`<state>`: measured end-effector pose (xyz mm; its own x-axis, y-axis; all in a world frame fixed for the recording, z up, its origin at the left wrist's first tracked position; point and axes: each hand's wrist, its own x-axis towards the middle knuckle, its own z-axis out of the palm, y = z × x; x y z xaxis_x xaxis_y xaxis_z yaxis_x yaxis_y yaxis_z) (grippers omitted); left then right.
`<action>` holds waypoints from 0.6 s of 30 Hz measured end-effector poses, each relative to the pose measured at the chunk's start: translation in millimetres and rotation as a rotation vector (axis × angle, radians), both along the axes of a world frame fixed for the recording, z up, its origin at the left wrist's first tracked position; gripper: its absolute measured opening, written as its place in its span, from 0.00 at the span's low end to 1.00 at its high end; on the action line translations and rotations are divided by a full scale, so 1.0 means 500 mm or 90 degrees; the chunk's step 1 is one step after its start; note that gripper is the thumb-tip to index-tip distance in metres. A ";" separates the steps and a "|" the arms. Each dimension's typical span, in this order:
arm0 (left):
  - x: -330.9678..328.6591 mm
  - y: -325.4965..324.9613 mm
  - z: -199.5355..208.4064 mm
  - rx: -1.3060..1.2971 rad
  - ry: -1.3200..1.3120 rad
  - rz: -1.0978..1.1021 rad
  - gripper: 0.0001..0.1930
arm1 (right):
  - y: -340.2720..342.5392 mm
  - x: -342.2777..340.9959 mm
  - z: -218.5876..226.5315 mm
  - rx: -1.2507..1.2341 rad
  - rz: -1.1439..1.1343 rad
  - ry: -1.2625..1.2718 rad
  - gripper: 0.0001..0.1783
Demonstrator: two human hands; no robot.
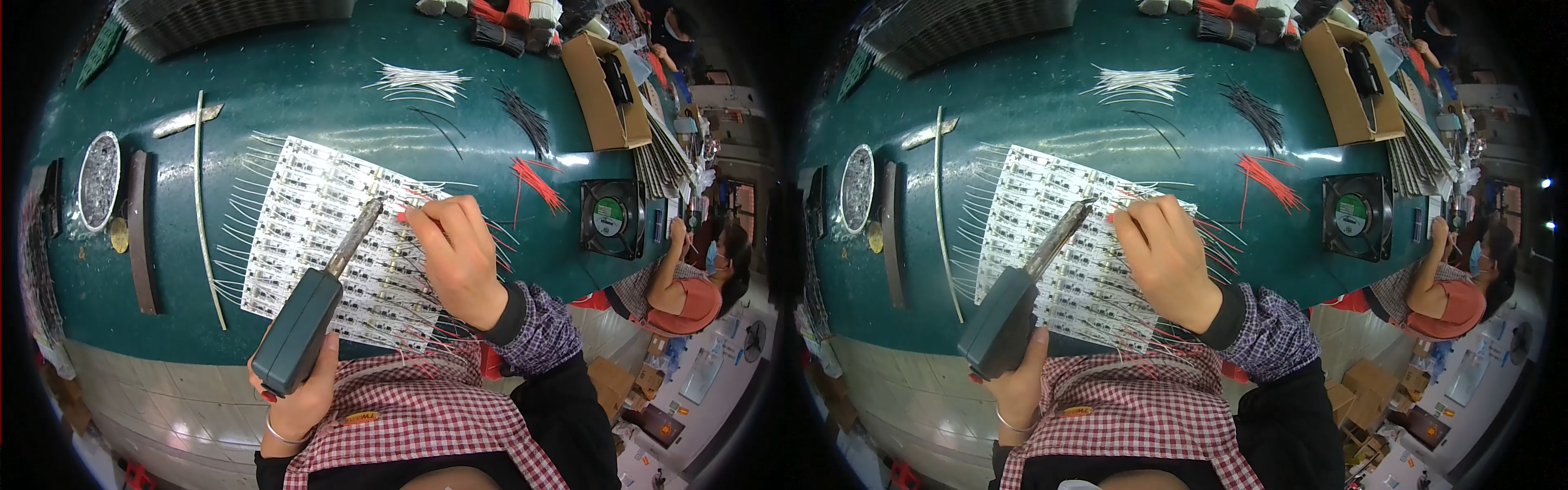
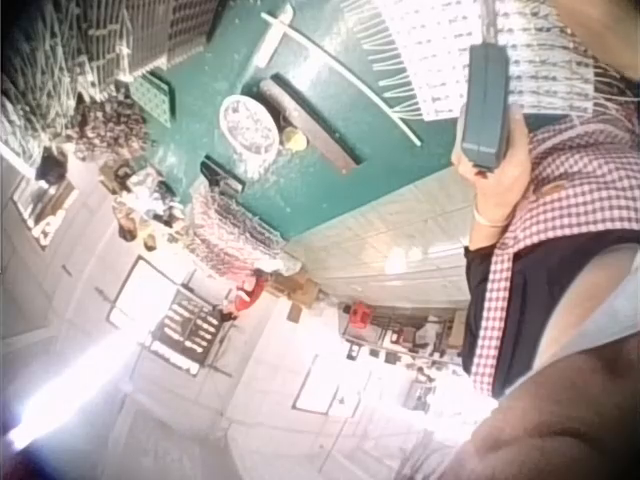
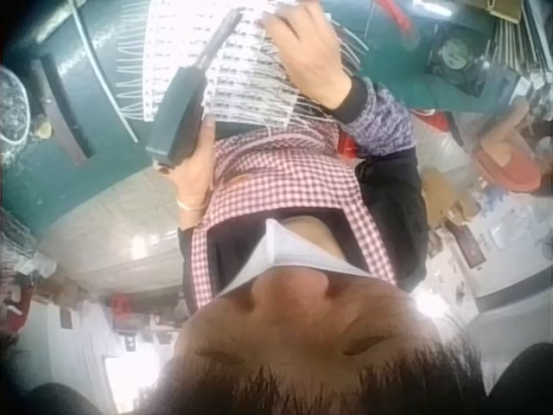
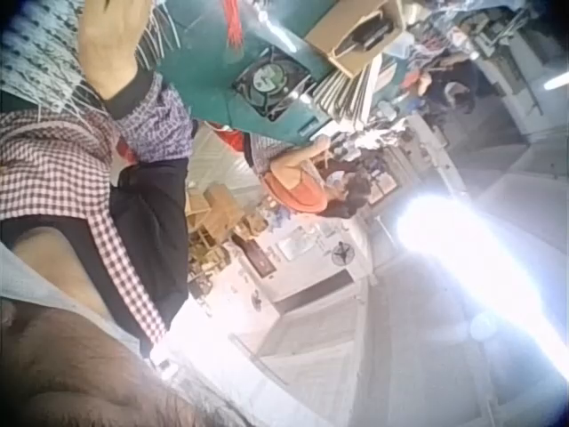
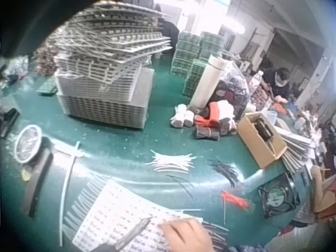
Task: The person assembles LED panels by soldering wires to individual LED strips with a soldering gun.
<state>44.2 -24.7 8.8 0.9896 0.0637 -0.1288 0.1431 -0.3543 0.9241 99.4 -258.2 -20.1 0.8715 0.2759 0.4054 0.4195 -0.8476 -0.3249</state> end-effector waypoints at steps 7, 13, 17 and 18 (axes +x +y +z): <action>-0.007 0.009 -0.008 -0.009 0.004 -0.012 0.10 | 0.005 -0.019 -0.001 0.028 0.011 0.030 0.19; -0.009 0.015 -0.007 -0.013 -0.013 -0.047 0.10 | 0.011 -0.022 0.000 0.011 -0.005 0.051 0.18; -0.010 0.015 -0.005 -0.034 0.029 -0.046 0.10 | 0.012 -0.023 -0.002 0.000 -0.006 0.061 0.18; -0.011 0.016 -0.007 -0.036 0.030 -0.048 0.10 | 0.013 -0.023 -0.003 -0.002 -0.006 0.059 0.18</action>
